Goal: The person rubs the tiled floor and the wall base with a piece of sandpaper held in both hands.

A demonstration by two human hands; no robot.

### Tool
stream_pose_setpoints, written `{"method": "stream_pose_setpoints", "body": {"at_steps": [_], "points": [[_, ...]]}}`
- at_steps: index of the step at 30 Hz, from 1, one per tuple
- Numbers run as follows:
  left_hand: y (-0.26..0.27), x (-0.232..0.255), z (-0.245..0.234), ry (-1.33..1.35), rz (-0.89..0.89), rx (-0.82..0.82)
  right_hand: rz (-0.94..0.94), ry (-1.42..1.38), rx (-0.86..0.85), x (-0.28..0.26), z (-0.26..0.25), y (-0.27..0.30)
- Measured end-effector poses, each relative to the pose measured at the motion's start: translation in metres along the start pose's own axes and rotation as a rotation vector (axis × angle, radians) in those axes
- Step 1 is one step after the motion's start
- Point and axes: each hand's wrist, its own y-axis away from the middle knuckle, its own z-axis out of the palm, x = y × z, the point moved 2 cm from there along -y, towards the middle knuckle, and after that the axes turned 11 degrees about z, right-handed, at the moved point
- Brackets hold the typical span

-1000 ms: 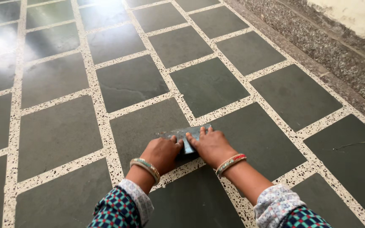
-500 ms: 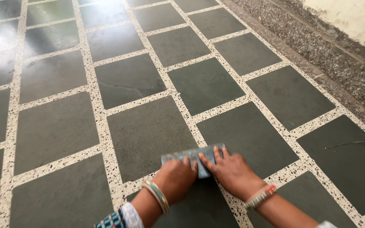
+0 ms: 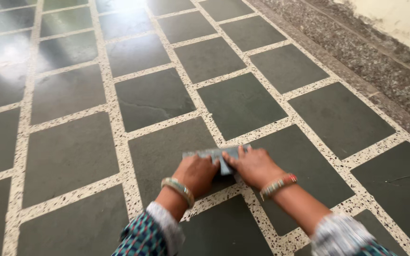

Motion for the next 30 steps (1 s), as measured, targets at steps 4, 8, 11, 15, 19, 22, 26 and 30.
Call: {"method": "stream_pose_setpoints", "body": {"at_steps": [4,8,11,15,19,22,26,30], "points": [[0.075,0.035,0.004,0.162,0.045,-0.122,-0.177,0.025,0.142,-0.046,0.013,0.066],[0.163,0.069,0.032,0.101,0.082,-0.173,-0.266,0.028,0.099,-0.115,0.037,0.118],[0.210,0.072,0.059,0.086,0.079,-0.192,-0.317,0.061,-0.073,-0.160,0.042,0.127],[0.242,0.041,0.060,0.065,0.004,-0.093,-0.345,-0.011,0.231,-0.193,0.018,0.105],[0.235,-0.010,0.036,0.086,-0.228,-0.183,-0.342,0.024,0.197,-0.212,-0.012,0.046],[0.225,-0.045,0.021,0.090,-0.296,-0.172,-0.324,0.039,0.257,-0.225,-0.027,0.004],[0.228,-0.053,0.012,0.123,-0.329,-0.095,-0.291,0.001,0.209,-0.224,-0.036,-0.006],[0.241,-0.024,0.008,0.106,-0.281,-0.108,-0.325,-0.015,0.138,-0.225,-0.040,0.033]]}}
